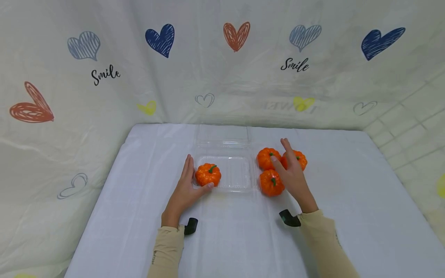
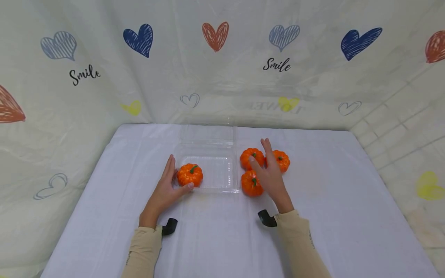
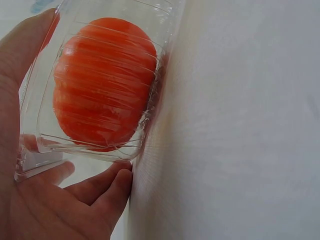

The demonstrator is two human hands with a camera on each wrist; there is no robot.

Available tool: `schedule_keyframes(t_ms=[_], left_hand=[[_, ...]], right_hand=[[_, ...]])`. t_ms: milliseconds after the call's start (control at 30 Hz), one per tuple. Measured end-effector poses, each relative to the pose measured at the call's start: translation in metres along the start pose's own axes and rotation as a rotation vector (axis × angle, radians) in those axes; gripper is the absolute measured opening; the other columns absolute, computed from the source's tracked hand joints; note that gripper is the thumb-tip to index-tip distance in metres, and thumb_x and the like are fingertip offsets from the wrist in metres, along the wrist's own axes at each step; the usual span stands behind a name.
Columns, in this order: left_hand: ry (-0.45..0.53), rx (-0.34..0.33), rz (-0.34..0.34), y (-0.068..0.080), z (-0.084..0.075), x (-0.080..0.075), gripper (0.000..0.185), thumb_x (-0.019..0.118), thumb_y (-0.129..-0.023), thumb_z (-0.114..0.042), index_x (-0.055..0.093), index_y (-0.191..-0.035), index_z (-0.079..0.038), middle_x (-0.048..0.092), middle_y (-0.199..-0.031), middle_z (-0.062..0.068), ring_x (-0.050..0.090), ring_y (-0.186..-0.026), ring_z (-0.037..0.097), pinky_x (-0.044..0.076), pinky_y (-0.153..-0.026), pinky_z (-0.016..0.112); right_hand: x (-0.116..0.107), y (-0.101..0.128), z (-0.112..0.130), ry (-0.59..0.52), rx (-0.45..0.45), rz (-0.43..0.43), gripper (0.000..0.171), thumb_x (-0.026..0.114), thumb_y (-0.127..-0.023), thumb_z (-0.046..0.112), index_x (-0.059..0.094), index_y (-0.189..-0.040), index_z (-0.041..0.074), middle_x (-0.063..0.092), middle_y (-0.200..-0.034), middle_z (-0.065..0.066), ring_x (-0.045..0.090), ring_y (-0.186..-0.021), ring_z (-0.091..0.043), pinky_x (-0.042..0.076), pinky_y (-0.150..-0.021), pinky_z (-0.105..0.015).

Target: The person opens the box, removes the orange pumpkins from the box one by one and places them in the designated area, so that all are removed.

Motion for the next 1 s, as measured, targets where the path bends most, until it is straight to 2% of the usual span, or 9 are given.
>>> schedule_keyframes(t_ms=[300, 467, 600, 1000], left_hand=[[-0.002, -0.007, 0.006, 0.001, 0.002, -0.001, 0.126, 0.079, -0.089, -0.066, 0.001, -0.174, -0.015, -0.008, -0.178, -0.012, 0.024, -0.161, 0.028, 0.022, -0.127, 0.053], [-0.005, -0.014, 0.008, 0.0, 0.002, 0.0, 0.125, 0.078, -0.089, -0.067, 0.0, -0.174, -0.017, -0.008, -0.178, -0.013, 0.021, -0.162, 0.027, 0.022, -0.127, 0.054], [0.001, -0.011, 0.004, -0.001, 0.001, 0.002, 0.124, 0.079, -0.089, -0.064, 0.001, -0.174, -0.017, -0.008, -0.178, -0.015, 0.024, -0.161, 0.026, 0.022, -0.127, 0.054], [-0.014, -0.007, -0.004, -0.001, 0.0, -0.001, 0.123, 0.079, -0.09, -0.062, 0.002, -0.174, -0.015, -0.007, -0.178, -0.014, 0.023, -0.161, 0.026, 0.024, -0.126, 0.054]], right_hand=[[0.028, -0.002, 0.004, -0.017, -0.015, 0.038, 0.074, 0.059, -0.112, 0.03, 0.02, -0.173, 0.014, 0.013, -0.179, -0.009, 0.013, -0.163, -0.033, 0.019, -0.127, -0.061], [0.044, 0.0, 0.007, -0.018, 0.004, 0.068, 0.076, 0.061, -0.11, 0.037, 0.022, -0.173, 0.018, 0.012, -0.179, -0.004, 0.015, -0.163, -0.035, 0.019, -0.126, -0.066], [0.052, 0.002, 0.014, -0.009, -0.022, 0.082, 0.074, 0.061, -0.11, 0.039, 0.025, -0.173, 0.022, 0.012, -0.179, -0.003, 0.015, -0.163, -0.033, 0.018, -0.124, -0.07], [0.076, -0.001, 0.032, -0.05, -0.061, 0.122, 0.073, 0.064, -0.107, 0.039, 0.031, -0.171, 0.022, 0.014, -0.179, 0.003, 0.015, -0.163, -0.028, 0.02, -0.125, -0.066]])
Point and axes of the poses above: each hand's wrist, its own y-axis away from the middle knuckle, its own x-axis out of the palm, z = x × y, the point moved 7 cm from there along -y, towards the middle knuckle
